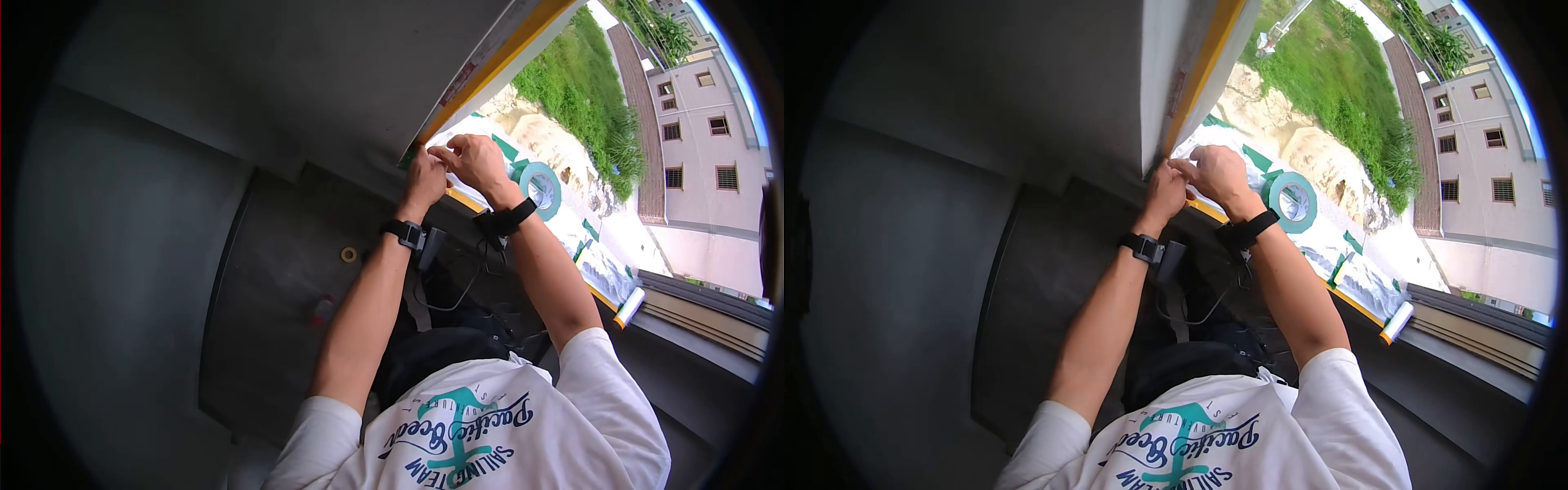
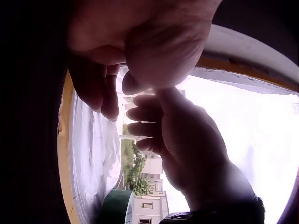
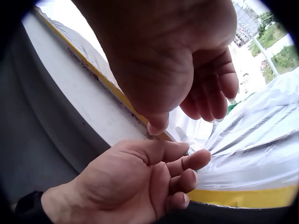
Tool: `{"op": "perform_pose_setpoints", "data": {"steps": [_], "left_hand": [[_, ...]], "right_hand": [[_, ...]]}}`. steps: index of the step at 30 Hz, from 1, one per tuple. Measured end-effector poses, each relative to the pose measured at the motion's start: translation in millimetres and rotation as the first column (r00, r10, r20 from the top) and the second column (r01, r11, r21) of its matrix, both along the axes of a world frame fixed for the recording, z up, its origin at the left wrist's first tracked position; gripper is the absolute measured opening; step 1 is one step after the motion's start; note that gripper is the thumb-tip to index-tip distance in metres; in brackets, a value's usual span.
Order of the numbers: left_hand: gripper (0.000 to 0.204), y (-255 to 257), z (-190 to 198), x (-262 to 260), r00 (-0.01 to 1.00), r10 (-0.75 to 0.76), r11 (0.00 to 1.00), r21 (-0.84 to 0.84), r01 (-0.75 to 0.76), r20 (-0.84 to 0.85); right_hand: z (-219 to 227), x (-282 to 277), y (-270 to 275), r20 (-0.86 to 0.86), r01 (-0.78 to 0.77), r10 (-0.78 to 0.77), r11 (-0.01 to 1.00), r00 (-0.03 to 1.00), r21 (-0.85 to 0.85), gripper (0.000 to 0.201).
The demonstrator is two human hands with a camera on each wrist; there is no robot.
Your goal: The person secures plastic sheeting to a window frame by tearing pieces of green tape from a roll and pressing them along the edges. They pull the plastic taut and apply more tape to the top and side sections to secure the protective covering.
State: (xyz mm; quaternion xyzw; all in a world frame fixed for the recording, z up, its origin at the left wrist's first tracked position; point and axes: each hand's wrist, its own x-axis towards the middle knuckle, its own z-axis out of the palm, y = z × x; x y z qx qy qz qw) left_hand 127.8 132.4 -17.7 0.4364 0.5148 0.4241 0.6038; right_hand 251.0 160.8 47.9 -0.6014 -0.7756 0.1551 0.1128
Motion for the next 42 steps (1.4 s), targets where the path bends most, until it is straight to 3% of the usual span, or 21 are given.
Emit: {"op": "perform_pose_setpoints", "data": {"steps": [1,4,6,7,11,14,20,27,29,30,32,33,35,36,39,42], "left_hand": [[0.025,-3,2,-3,1.0,0.009,0.998,-0.056,-0.007,0.023],[0.066,-14,6,-1,0.998,-0.026,0.991,-0.134,0.018,-0.056],[0.073,-17,5,-2,0.996,-0.051,0.992,-0.12,0.041,-0.075],[0.08,-19,3,-1,0.995,-0.053,0.992,-0.115,0.044,-0.082],[0.074,-6,-20,9,0.996,-0.013,0.998,-0.068,0.007,-0.092],[0.076,-11,-4,9,0.997,-0.015,0.994,-0.107,0.007,-0.078],[0.076,-33,-1,2,0.986,-0.015,0.996,-0.091,0.0,-0.163],[0.073,-25,-10,14,0.944,-0.039,0.999,-0.018,0.035,-0.327],[0.068,-19,-31,13,0.766,-0.049,0.989,0.074,0.125,-0.641],[0.068,-17,-44,11,0.763,-0.051,0.99,0.07,0.126,-0.644],[0.065,-13,-66,6,0.619,0.082,0.949,0.251,0.191,-0.781],[0.065,-13,-48,5,0.617,0.08,0.949,0.249,0.193,-0.783],[0.065,-16,4,4,0.902,-0.055,0.998,-0.031,0.046,-0.428],[0.064,-16,6,2,0.94,-0.051,0.997,-0.074,0.028,-0.337],[0.063,-19,10,-1,0.986,-0.009,0.981,-0.192,-0.024,-0.168],[0.063,-23,10,1,0.99,0.023,0.978,-0.203,-0.052,-0.14]], "right_hand": [[11,10,-7,-0.025,0.016,-0.015,1.0,1.0,0.017,0.044],[28,54,-27,-0.086,0.085,-0.08,0.995,0.993,0.052,0.037],[55,77,-44,-0.107,0.191,-0.195,0.981,0.975,-0.041,0.033],[54,92,-51,-0.113,0.205,-0.204,0.979,0.972,-0.002,0.032],[60,130,-78,-0.085,0.24,-0.24,0.971,0.967,-0.015,0.028],[57,144,-95,-0.154,0.288,-0.291,0.957,0.944,-0.038,0.026],[26,177,-114,-0.144,0.286,-0.283,0.958,0.948,-0.003,0.025],[36,184,-123,-0.162,0.269,-0.277,0.961,0.947,-0.068,0.022],[39,189,-125,-0.165,0.263,-0.269,0.963,0.949,-0.058,0.02],[40,190,-125,-0.168,0.253,-0.257,0.966,0.952,-0.046,0.018],[38,195,-123,-0.177,0.268,-0.277,0.961,0.945,-0.072,0.02],[37,198,-123,-0.177,0.285,-0.298,0.954,0.938,-0.095,0.023],[31,203,-118,-0.165,0.282,-0.295,0.955,0.941,-0.095,0.022],[28,205,-118,-0.148,0.277,-0.289,0.956,0.946,-0.093,0.022],[20,202,-114,-0.187,0.274,-0.284,0.959,0.94,-0.078,0.019],[17,206,-109,-0.187,0.287,-0.284,0.958,0.94,-0.015,0.017]]}}
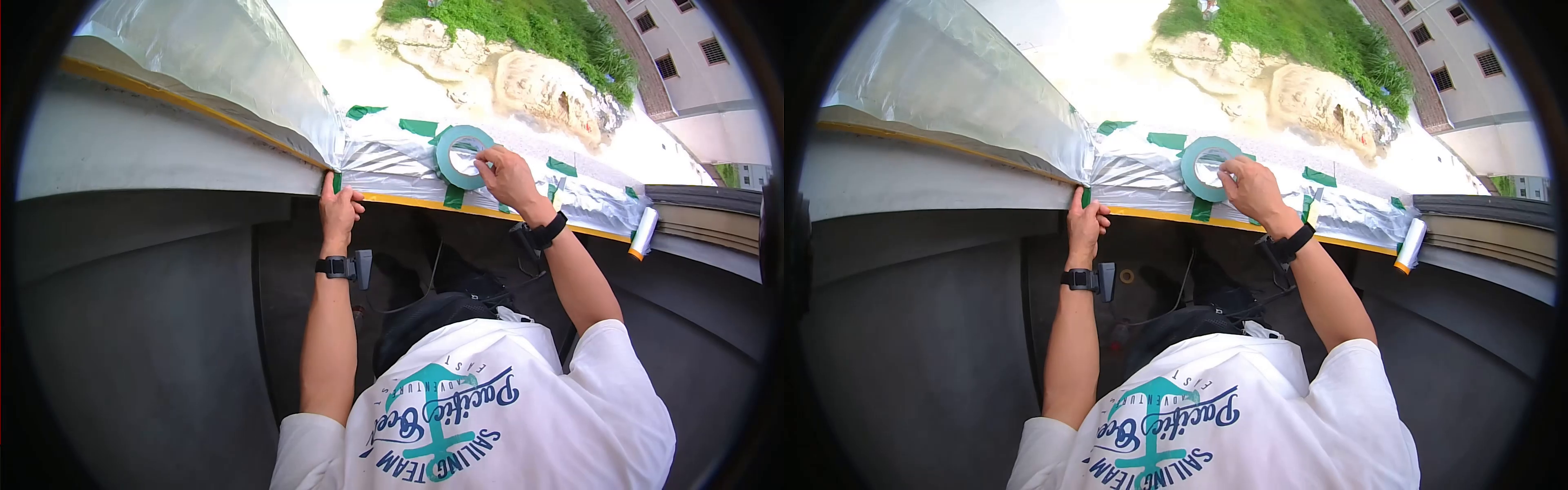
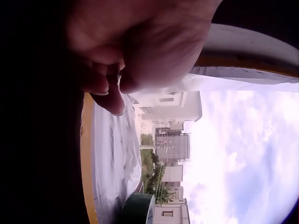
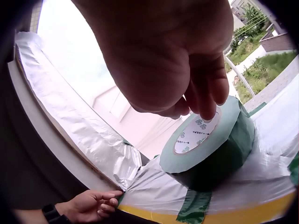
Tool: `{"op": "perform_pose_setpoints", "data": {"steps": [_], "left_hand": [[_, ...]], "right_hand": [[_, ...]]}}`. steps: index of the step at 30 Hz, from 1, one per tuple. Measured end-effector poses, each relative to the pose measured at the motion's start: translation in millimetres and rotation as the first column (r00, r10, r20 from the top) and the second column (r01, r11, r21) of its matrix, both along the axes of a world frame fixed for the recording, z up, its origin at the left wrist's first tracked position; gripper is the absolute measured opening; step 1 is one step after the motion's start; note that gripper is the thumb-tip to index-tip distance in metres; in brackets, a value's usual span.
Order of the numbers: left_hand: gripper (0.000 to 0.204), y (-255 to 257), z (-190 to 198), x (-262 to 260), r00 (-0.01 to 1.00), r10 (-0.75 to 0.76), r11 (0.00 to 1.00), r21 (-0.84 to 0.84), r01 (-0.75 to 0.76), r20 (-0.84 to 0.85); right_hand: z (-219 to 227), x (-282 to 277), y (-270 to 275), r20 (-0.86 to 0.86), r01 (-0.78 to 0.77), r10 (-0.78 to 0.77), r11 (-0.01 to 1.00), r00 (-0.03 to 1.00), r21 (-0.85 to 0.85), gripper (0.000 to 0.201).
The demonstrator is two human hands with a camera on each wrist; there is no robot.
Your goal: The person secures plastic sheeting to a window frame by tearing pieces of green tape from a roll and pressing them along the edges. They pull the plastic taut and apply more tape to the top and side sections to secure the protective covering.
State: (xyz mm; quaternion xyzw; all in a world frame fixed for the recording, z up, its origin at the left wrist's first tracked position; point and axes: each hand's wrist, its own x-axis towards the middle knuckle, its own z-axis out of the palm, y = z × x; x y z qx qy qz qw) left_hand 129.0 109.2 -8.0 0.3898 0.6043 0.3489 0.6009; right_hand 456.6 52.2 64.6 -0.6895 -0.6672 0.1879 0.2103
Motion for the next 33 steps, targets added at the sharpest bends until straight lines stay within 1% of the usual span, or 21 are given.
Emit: {"op": "perform_pose_setpoints", "data": {"steps": [2,4,5,7,8,10,12,14,15,17,18,21,22,24,25,26,28,29,30,32,33], "left_hand": [[0.065,-7,1,0,1.0,-0.002,1.0,0.017,0.002,-0.018],[0.06,-20,10,0,0.986,-0.027,0.996,0.075,0.04,-0.167],[0.06,-27,13,0,0.986,-0.031,0.996,0.075,0.043,-0.164],[0.047,-37,21,5,0.931,-0.226,0.968,0.045,0.249,-0.286],[0.047,-38,24,11,0.931,-0.233,0.966,0.043,0.255,-0.282],[0.033,-38,47,33,0.744,-0.433,0.774,0.212,0.596,-0.509],[0.034,-33,63,69,0.685,-0.475,0.658,0.295,0.693,-0.552],[0.038,-24,68,108,0.545,-0.366,0.385,0.41,0.827,-0.755],[0.038,-21,67,126,0.544,-0.366,0.379,0.413,0.828,-0.755],[0.041,-15,60,157,0.368,-0.282,0.189,0.325,0.927,-0.886],[0.041,-15,55,168,0.365,-0.279,0.177,0.326,0.929,-0.888],[0.041,-15,36,185,0.227,-0.231,0.183,0.186,0.965,-0.946],[0.041,-15,33,187,0.217,-0.23,0.165,0.182,0.969,-0.949],[0.036,-15,28,182,0.275,-0.285,0.189,0.228,0.955,-0.918],[0.03,-12,31,179,0.35,-0.333,0.213,0.292,0.932,-0.876],[0.03,-8,34,177,0.336,-0.335,0.195,0.284,0.939,-0.88],[0.03,-1,38,171,0.515,-0.472,0.313,0.409,0.857,-0.715],[0.033,5,41,165,0.554,-0.455,0.28,0.479,0.832,-0.697],[0.033,10,43,161,0.546,-0.461,0.267,0.478,0.837,-0.7],[0.035,19,42,152,0.64,-0.615,0.547,0.335,0.767,-0.461],[0.033,22,49,149,0.689,-0.658,0.617,0.308,0.725,-0.304]], "right_hand": [[-6,11,5,-0.013,0.019,-0.019,1.0,1.0,0.015,0.017],[-5,18,8,-0.029,0.127,-0.126,0.991,0.992,0.035,0.017],[-15,26,9,-0.005,0.169,-0.169,0.984,0.986,0.062,0.021],[-32,41,12,0.044,0.204,-0.208,0.975,0.977,0.086,0.024],[-41,48,13,0.089,0.233,-0.243,0.966,0.966,0.109,0.026],[-49,58,18,0.067,0.24,-0.247,0.966,0.967,0.099,0.028],[-53,62,22,-0.056,0.314,-0.321,0.943,0.945,-0.109,0.03],[-46,60,19,-0.075,0.328,-0.34,0.935,0.937,-0.139,0.033],[-49,62,18,-0.062,0.342,-0.356,0.925,0.932,-0.167,0.033],[-52,64,15,-0.054,0.357,-0.372,0.916,0.927,-0.186,0.031],[-54,65,12,-0.057,0.366,-0.381,0.913,0.923,-0.179,0.031],[-68,70,4,-0.151,0.323,-0.347,0.932,0.926,-0.163,0.03],[-71,74,2,-0.158,0.339,-0.363,0.927,0.918,-0.16,0.03],[-76,72,-2,-0.06,0.188,-0.2,0.969,0.978,-0.16,0.031],[-73,68,-2,-0.024,0.199,-0.208,0.96,0.978,-0.198,0.029],[-70,65,0,-0.035,0.215,-0.226,0.957,0.974,-0.196,0.029],[-71,65,-3,0.002,0.192,-0.197,0.953,0.98,-0.235,0.026],[-76,66,-3,-0.009,0.193,-0.2,0.957,0.98,-0.218,0.024],[-76,67,-4,-0.012,0.205,-0.213,0.955,0.977,-0.216,0.024],[-75,65,-6,-0.031,0.185,-0.195,0.962,0.98,-0.201,0.024],[-77,65,-6,-0.007,0.175,-0.18,0.966,0.984,-0.189,0.024]]}}
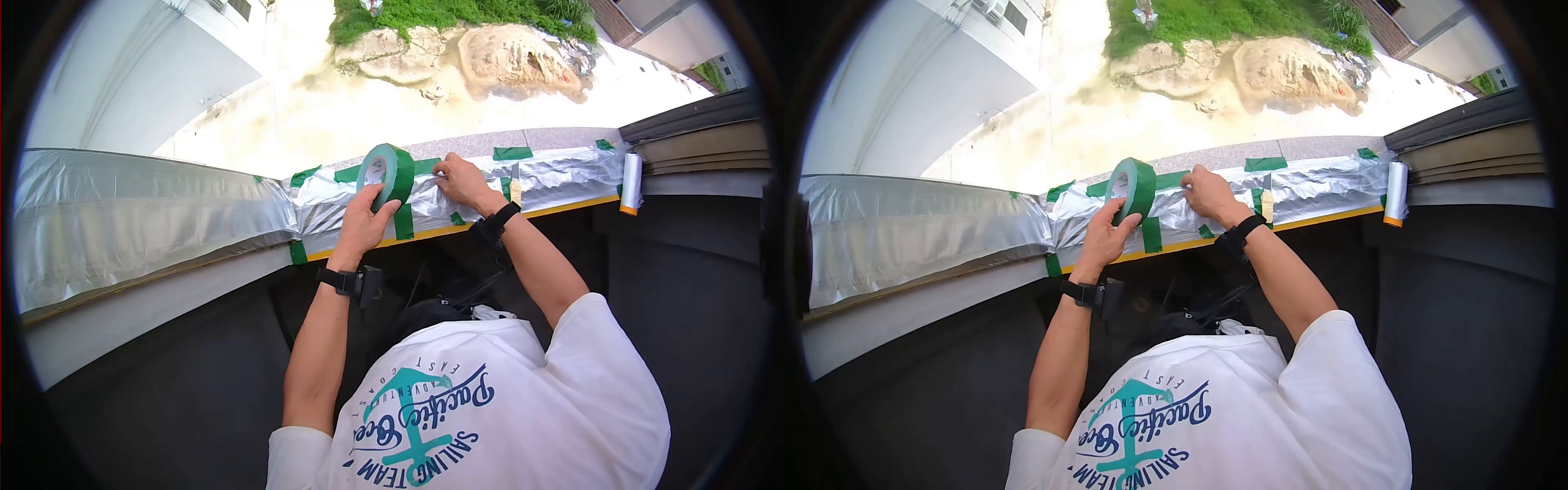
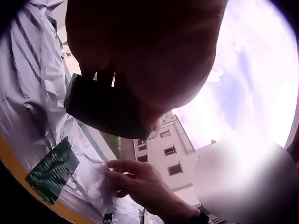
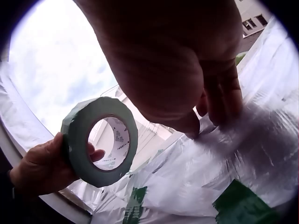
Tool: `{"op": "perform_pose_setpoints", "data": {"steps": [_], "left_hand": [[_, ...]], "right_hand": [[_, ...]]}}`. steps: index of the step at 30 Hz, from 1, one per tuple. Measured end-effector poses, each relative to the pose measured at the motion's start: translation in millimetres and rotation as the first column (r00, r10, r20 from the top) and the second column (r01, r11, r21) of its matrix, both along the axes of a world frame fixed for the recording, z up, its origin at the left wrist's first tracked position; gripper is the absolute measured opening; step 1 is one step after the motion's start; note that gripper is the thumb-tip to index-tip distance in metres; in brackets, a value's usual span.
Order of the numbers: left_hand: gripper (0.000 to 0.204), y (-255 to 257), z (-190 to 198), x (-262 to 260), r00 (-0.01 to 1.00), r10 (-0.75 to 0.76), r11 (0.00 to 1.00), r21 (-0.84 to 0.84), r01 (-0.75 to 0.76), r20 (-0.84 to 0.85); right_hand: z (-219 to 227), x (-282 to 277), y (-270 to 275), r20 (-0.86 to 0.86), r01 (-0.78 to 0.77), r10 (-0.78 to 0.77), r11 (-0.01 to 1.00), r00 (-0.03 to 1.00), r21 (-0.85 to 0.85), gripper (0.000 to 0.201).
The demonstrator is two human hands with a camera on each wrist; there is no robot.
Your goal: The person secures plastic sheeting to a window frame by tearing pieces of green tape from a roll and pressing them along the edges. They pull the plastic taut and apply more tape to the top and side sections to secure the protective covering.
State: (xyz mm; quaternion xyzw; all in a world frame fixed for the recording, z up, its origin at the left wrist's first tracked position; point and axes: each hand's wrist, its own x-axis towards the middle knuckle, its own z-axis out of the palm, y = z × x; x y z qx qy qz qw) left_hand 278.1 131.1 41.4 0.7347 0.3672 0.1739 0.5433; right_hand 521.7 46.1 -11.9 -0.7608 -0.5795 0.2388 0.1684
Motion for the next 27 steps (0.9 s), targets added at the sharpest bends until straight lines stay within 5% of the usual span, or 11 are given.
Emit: {"op": "perform_pose_setpoints", "data": {"steps": [3,5,7,10,13,15,22,27], "left_hand": [[0.031,3,24,-10,0.995,-0.013,1.0,0.019,0.011,0.1],[0.032,4,32,-16,0.992,-0.016,0.995,0.1,0.004,0.124],[0.031,-3,49,-19,0.989,-0.028,0.99,0.142,0.007,0.144],[0.034,-11,59,-23,0.987,-0.067,0.974,0.224,0.032,0.149],[0.036,-28,67,-34,0.987,-0.087,0.926,0.377,0.031,0.132],[0.031,-39,80,-41,0.986,-0.053,0.969,0.247,0.013,0.156],[0.033,-58,81,-73,0.985,-0.122,0.961,0.263,0.087,0.119],[0.033,-65,90,-99,0.981,-0.177,0.947,0.286,0.146,0.085]], "right_hand": [[3,3,0,-0.054,0.01,-0.004,0.994,0.999,0.11,0.024],[57,-3,8,-0.141,0.028,-0.01,0.992,0.99,0.126,0.029],[108,-18,8,-0.51,0.194,-0.015,0.934,0.86,0.299,0.03],[138,-35,8,-0.464,0.114,0.15,0.862,0.873,0.495,0.03],[142,-43,6,-0.389,-0.035,0.244,0.88,0.889,0.473,0.03],[148,-51,1,-0.515,0.02,0.227,0.903,0.826,0.429,0.027],[139,-68,-16,-0.805,0.118,0.133,0.963,0.578,0.244,0.013],[149,-74,-15,-0.836,-0.037,0.101,0.995,0.54,0.097,0.009]]}}
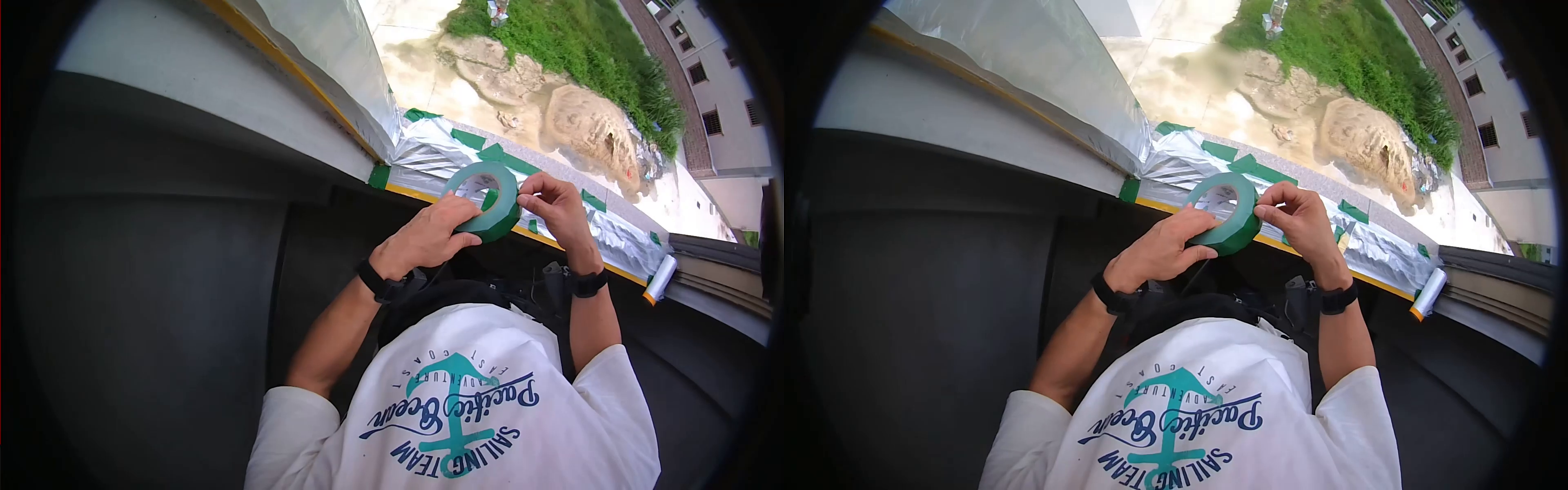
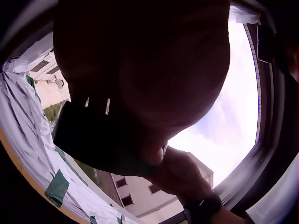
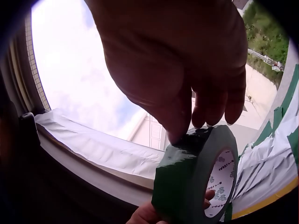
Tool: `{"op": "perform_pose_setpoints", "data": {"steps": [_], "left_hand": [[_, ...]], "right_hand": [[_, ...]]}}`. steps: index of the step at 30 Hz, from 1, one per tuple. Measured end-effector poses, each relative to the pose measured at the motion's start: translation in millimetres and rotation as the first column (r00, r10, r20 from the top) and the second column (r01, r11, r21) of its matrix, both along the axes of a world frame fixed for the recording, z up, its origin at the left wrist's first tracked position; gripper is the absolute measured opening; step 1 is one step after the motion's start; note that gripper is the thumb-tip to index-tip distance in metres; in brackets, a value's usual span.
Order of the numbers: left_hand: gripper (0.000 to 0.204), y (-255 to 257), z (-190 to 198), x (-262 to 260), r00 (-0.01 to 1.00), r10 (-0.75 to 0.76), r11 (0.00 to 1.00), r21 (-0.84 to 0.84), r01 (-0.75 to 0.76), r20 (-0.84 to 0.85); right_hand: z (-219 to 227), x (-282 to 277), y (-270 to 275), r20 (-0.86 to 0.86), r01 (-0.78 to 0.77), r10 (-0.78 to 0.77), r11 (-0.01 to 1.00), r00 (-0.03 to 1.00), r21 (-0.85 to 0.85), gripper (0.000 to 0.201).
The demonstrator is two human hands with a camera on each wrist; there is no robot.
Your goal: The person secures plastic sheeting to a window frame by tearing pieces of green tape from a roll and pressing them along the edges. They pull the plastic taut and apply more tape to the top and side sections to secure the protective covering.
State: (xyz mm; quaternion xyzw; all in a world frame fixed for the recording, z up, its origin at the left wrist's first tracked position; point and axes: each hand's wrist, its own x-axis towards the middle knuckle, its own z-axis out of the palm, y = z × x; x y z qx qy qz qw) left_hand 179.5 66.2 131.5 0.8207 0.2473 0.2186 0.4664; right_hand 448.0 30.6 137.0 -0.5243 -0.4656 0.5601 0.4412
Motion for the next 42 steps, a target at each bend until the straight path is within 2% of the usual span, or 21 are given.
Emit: {"op": "perform_pose_setpoints", "data": {"steps": [1,8,10,12,15,16,18,20,23,30,33,35,36,38,39,41,42], "left_hand": [[0.033,-1,2,-5,1.0,-0.017,1.0,-0.014,0.017,-0.018],[0.037,-12,10,-36,0.999,-0.04,0.996,-0.076,0.039,-0.01],[0.037,-15,9,-44,0.998,0.05,0.991,-0.126,-0.054,-0.037],[0.037,-15,4,-51,0.998,0.046,0.989,-0.137,-0.052,-0.045],[0.033,-18,10,-62,0.995,0.068,0.974,-0.21,-0.081,-0.068],[0.033,-18,11,-64,0.996,0.064,0.975,-0.207,-0.076,-0.067],[0.034,-19,11,-69,0.997,0.052,0.977,-0.203,-0.063,-0.06],[0.034,-22,10,-73,0.997,0.063,0.99,-0.124,-0.068,-0.042],[0.034,-24,11,-78,0.997,0.067,0.991,-0.116,-0.07,-0.028],[0.032,-29,11,-89,0.998,0.057,0.997,-0.049,-0.059,-0.033],[0.034,-29,10,-92,1.0,0.022,1.0,0.004,-0.022,-0.01],[0.037,-30,17,-94,0.954,0.118,0.959,-0.217,-0.181,-0.276],[0.037,-31,16,-95,0.953,0.124,0.958,-0.218,-0.188,-0.277],[0.039,-30,13,-97,0.966,0.181,0.879,-0.411,-0.243,-0.183],[0.039,-31,12,-96,0.964,0.19,0.876,-0.411,-0.252,-0.186],[0.043,-35,9,-92,0.935,0.294,0.903,-0.263,-0.34,-0.199],[0.043,-37,10,-92,0.929,0.31,0.897,-0.263,-0.356,-0.203]], "right_hand": [[5,-2,0,-0.006,-0.054,0.054,0.995,0.999,-0.079,0.009],[15,-32,-4,0.008,-0.144,0.145,0.986,0.989,-0.084,0.009],[22,-42,-4,0.201,-0.222,0.228,0.974,0.953,-0.051,0.01],[28,-49,-4,0.271,-0.232,0.229,0.973,0.935,-0.019,0.011],[24,-55,-2,0.309,-0.16,0.111,0.977,0.945,0.14,0.014],[23,-58,-2,0.313,-0.155,0.105,0.978,0.944,0.139,0.014],[21,-63,-2,0.227,-0.161,0.149,0.987,0.962,0.032,0.015],[14,-66,-1,0.188,-0.147,0.139,0.989,0.972,0.032,0.015],[15,-71,0,0.12,-0.18,0.18,0.984,0.976,-0.012,0.013],[13,-74,3,0.006,-0.343,0.345,0.935,0.939,-0.088,0.007],[25,-79,2,0.05,-0.413,0.418,0.907,0.907,-0.08,0.007],[41,-86,-2,0.385,-0.4,0.39,0.915,0.836,-0.058,0.008],[43,-89,-4,0.384,-0.406,0.396,0.912,0.834,-0.059,0.008],[44,-94,-6,0.478,-0.432,0.355,0.9,0.804,0.058,0.008],[44,-96,-7,0.476,-0.44,0.362,0.896,0.801,0.059,0.008],[43,-98,-9,0.453,-0.451,0.381,0.891,0.806,0.052,0.008],[42,-101,-9,0.449,-0.466,0.396,0.883,0.801,0.053,0.008]]}}
